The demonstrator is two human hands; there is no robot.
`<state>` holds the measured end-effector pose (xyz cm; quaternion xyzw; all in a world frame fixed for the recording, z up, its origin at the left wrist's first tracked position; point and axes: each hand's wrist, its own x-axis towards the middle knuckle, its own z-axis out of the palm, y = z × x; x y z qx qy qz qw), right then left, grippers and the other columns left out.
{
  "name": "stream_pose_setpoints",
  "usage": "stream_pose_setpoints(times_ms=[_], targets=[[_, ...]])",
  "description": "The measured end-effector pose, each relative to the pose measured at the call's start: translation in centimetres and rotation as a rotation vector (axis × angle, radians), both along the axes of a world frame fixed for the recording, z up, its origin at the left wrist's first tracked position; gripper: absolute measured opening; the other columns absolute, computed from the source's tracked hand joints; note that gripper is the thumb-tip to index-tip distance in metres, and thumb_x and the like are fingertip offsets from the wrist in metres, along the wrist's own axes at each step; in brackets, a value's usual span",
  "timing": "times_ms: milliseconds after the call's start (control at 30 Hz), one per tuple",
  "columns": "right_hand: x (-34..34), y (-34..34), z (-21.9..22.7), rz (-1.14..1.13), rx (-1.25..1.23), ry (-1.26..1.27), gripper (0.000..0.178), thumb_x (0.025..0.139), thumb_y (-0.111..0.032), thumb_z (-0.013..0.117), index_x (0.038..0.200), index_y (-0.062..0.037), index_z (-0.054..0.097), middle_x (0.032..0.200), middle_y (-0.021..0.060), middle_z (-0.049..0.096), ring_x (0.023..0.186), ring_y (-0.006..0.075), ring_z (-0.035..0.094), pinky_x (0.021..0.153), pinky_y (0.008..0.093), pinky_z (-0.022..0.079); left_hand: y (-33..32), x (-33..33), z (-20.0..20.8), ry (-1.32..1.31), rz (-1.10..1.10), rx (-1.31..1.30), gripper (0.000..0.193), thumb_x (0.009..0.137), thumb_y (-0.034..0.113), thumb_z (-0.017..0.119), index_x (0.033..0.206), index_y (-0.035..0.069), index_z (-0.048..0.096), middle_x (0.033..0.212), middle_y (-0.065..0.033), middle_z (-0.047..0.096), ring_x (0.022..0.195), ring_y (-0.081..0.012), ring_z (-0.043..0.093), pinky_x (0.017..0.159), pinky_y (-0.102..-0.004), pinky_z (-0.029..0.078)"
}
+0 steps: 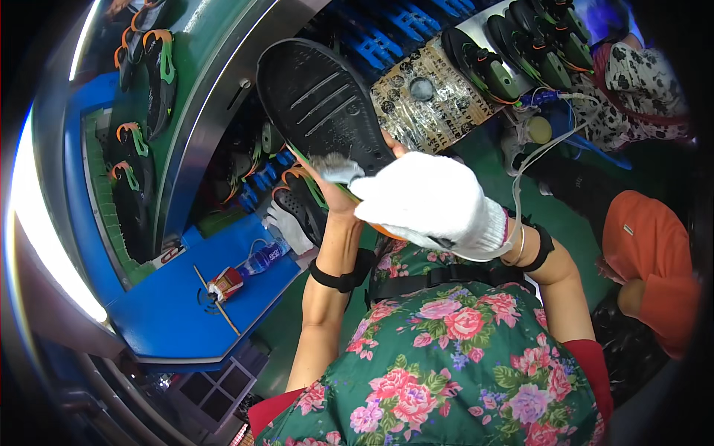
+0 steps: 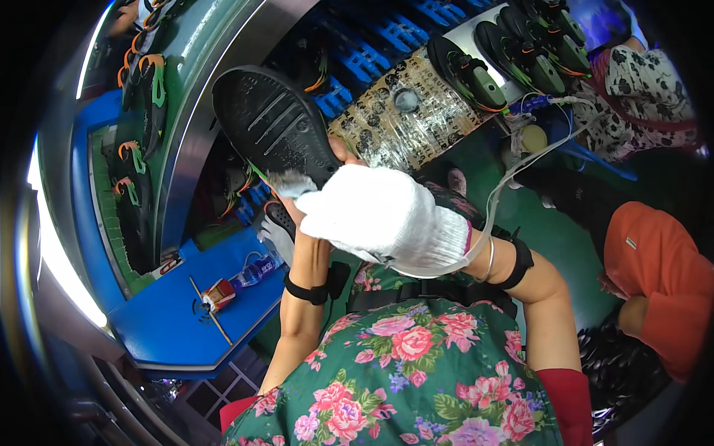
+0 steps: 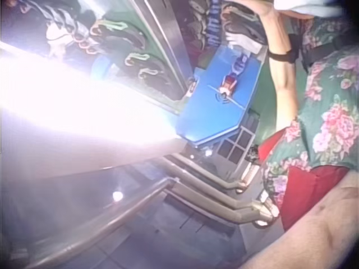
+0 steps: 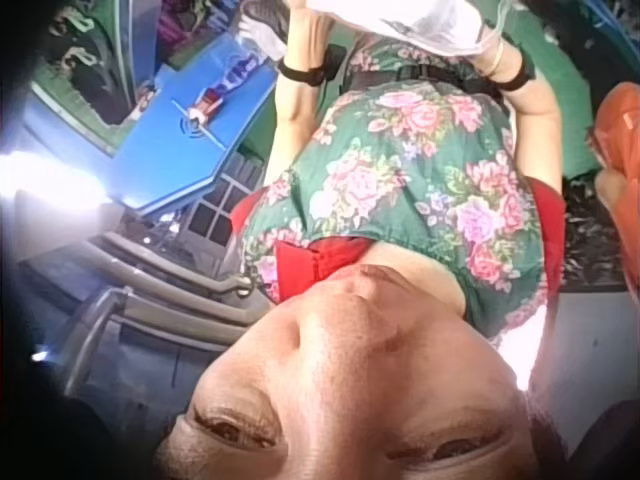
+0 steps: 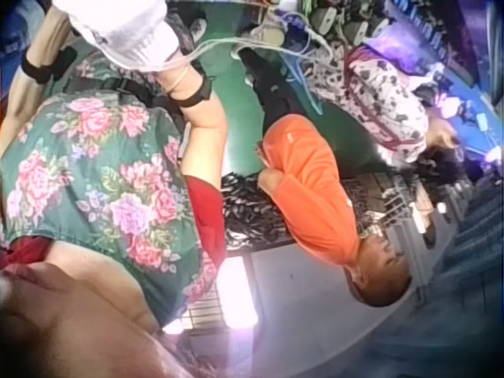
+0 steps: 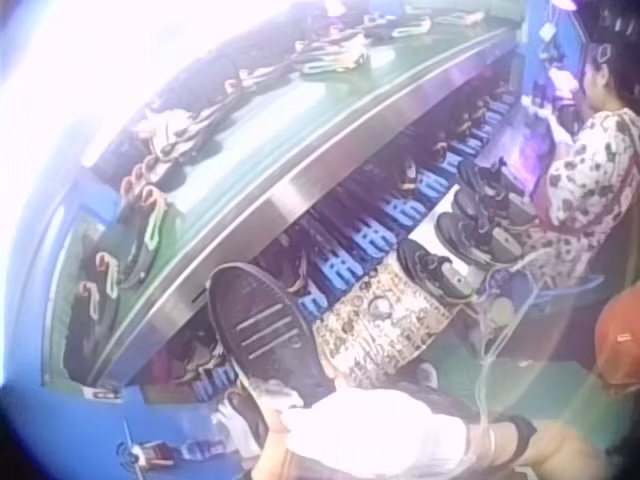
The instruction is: Apply adhesive or primer liquid to the bottom of shoe soles using a brush.
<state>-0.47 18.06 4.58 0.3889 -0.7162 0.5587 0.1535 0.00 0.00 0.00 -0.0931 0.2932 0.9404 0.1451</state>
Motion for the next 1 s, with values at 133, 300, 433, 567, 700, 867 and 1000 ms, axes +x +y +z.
stream_pose_setpoints(times_ms=[133, 300, 433, 567, 700, 867, 1000], targets=[[-0.7, 1.9, 1.3, 0.093, -0.091, -0.183, 0.025, 0.087, -0.007, 0.076, 0.112, -0.008, 0.078, 0.108, 0.0094, 0.077, 0.095, 0.0281, 0.072, 0.084, 0.0385, 0.058, 0.9, -0.5, 1.7, 0.128, 0.026, 0.047, 0.104, 0.082, 0.094, 0.037, 0.11, -0.004, 0.059, 0.094, -0.0186, 0.065, 0.088, -0.0289, 0.064, 0.078, -0.0382, 0.056], [0.6, 0.9, 0.4, 0.022, -0.003, 0.007, 0.024, 0.088, -0.007, 0.075, 0.112, -0.0084, 0.077, 0.109, 0.0089, 0.076, 0.093, 0.0266, 0.072, 0.081, 0.0372, 0.058, 0.8, -1.1, 1.0, 0.087, 0.032, 0.001, 0.111, 0.074, 0.098, 0.044, 0.111, -0.005, 0.059, 0.095, -0.0191, 0.065, 0.091, -0.0285, 0.064, 0.079, -0.0391, 0.056], [-0.3, 2.0, 0.5, 0.055, -0.102, -0.158, 0.028, 0.083, -0.007, 0.08, 0.11, -0.0094, 0.078, 0.105, 0.0078, 0.077, 0.086, 0.0265, 0.073, 0.074, 0.0355, 0.058, 0.3, -1.4, 0.2, 0.214, 0.045, 0.107, 0.111, 0.076, 0.097, 0.042, 0.121, -0.003, 0.057, 0.103, -0.0156, 0.063, 0.097, -0.0292, 0.064, 0.091, -0.0476, 0.054], [1.1, 0.7, -0.1, 0.022, -0.043, -0.027, 0.027, 0.084, -0.01, 0.081, 0.11, -0.0086, 0.077, 0.105, 0.0076, 0.077, 0.087, 0.0254, 0.073, 0.076, 0.0366, 0.058, -0.1, -2.0, -0.4, 0.233, 0.083, 0.171, 0.117, 0.076, 0.1, 0.029, 0.125, -0.002, 0.057, 0.107, -0.0185, 0.065, 0.098, -0.0348, 0.064, 0.089, -0.0494, 0.052], [-0.3, 1.7, 0.1, 0.061, -0.152, -0.236, 0.026, 0.082, -0.007, 0.082, 0.107, -0.0085, 0.078, 0.102, 0.0082, 0.077, 0.085, 0.0253, 0.072, 0.072, 0.0346, 0.059, -0.3, -2.1, -0.5, 0.281, 0.059, 0.178, 0.116, 0.075, 0.1, 0.03, 0.124, -0.002, 0.057, 0.107, -0.0185, 0.065, 0.099, -0.036, 0.065, 0.089, -0.0499, 0.053], [0.7, 1.1, -0.3, 0.062, -0.08, -0.088, 0.028, 0.08, -0.005, 0.083, 0.107, -0.0074, 0.078, 0.103, 0.0089, 0.077, 0.087, 0.0252, 0.074, 0.077, 0.0351, 0.058, -0.7, -3.0, 0.1, 0.399, 0.039, -0.003, 0.101, 0.085, 0.088, 0.042, 0.14, 0.003, 0.051, 0.106, -0.0162, 0.065, 0.096, -0.0304, 0.066, 0.094, -0.0497, 0.053], [0.1, 1.8, 0.0, 0.032, -0.206, -0.353, 0.022, 0.075, -0.001, 0.082, 0.097, -0.0051, 0.079, 0.103, 0.0126, 0.078, 0.087, 0.0255, 0.074, 0.075, 0.0335, 0.058, -0.9, -2.7, 0.5, 0.383, 0.062, 0.029, 0.101, 0.085, 0.088, 0.042, 0.138, 0.003, 0.053, 0.105, -0.0168, 0.065, 0.096, -0.0309, 0.066, 0.093, -0.0493, 0.054]])
